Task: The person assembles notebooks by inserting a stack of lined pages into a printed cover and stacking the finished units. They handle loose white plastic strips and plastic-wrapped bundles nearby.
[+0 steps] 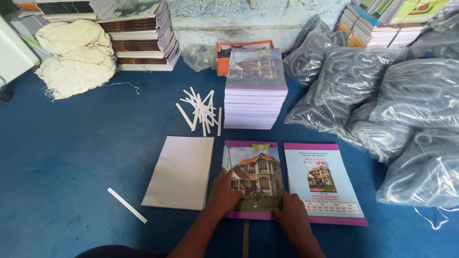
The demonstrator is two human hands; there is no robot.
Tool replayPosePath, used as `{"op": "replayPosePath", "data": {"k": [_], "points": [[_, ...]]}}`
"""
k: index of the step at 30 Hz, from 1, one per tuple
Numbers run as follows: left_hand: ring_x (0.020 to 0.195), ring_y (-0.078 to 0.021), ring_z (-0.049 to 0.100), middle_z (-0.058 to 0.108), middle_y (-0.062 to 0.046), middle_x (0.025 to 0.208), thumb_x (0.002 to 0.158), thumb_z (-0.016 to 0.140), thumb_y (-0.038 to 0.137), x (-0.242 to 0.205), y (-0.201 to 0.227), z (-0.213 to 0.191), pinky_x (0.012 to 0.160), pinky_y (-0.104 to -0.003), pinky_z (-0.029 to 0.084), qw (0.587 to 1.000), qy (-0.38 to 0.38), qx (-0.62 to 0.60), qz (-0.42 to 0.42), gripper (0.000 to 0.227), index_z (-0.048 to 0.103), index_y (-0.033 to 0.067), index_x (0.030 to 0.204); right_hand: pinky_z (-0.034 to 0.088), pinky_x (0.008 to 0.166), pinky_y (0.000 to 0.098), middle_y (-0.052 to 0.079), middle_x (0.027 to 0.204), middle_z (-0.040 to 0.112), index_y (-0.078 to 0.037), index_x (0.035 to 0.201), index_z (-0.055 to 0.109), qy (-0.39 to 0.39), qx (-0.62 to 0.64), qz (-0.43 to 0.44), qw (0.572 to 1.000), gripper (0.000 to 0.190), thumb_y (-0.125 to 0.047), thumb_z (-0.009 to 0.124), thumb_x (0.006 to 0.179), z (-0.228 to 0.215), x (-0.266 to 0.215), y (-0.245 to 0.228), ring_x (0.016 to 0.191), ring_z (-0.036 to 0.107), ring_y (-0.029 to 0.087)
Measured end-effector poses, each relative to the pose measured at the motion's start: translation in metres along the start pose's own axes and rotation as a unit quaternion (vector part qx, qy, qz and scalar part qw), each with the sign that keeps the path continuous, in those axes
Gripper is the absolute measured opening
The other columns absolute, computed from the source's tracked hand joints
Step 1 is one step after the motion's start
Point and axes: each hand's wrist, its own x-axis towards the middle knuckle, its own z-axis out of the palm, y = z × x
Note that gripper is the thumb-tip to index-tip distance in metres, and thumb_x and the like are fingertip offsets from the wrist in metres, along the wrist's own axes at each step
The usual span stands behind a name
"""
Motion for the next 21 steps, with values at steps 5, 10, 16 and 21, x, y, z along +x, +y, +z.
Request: {"op": "replayPosePath", "data": {"k": [5,10,16,21], "points": [[0.109,-0.0438,0.060,0.059,-0.025,0.117,0.076,0.083,0.036,-0.010,-0.009,0.009,0.098,-0.053,0.051,0.989,0.045,0.072,-0.118,0.061,0.063,-0.0019,0.119,0.053,0.095,0.0512,0.026,0.115,0.060,0.002,0.125,0.058,0.005,0.027,0.005,1.000,0.062,-0.024,0.083,0.075,-0.003,-0.005,-0.004,0.109,0.061,0.044],[0.109,-0.0449,0.062,0.058,-0.026,0.117,0.077,0.079,0.041,-0.010,-0.024,0.011,0.098,-0.050,0.052,0.982,0.020,0.034,-0.187,0.052,0.071,0.0026,0.111,0.051,0.098,0.0513,0.026,0.116,0.060,0.001,0.126,0.058,0.003,0.018,0.003,1.000,0.056,-0.024,0.079,0.079,0.000,-0.008,-0.007,0.112,0.059,0.043],[0.109,-0.0403,0.064,0.059,-0.021,0.118,0.071,0.080,0.040,-0.013,-0.036,0.013,0.097,-0.047,0.053,0.984,0.027,0.001,-0.174,0.052,0.072,0.0099,0.113,0.050,0.099,0.0523,0.026,0.119,0.057,0.001,0.121,0.060,0.006,-0.011,-0.023,1.000,0.045,-0.024,0.071,0.085,0.005,-0.012,-0.014,0.111,0.057,0.043],[0.110,-0.0389,0.064,0.060,-0.020,0.119,0.072,0.080,0.039,-0.013,-0.036,0.012,0.097,-0.045,0.053,0.985,0.017,0.019,-0.172,0.055,0.070,0.0090,0.117,0.049,0.097,0.0541,0.025,0.119,0.055,-0.003,0.132,0.055,0.018,0.036,-0.033,0.999,0.054,-0.018,0.067,0.081,0.001,-0.022,-0.025,0.109,0.055,0.044]]}}
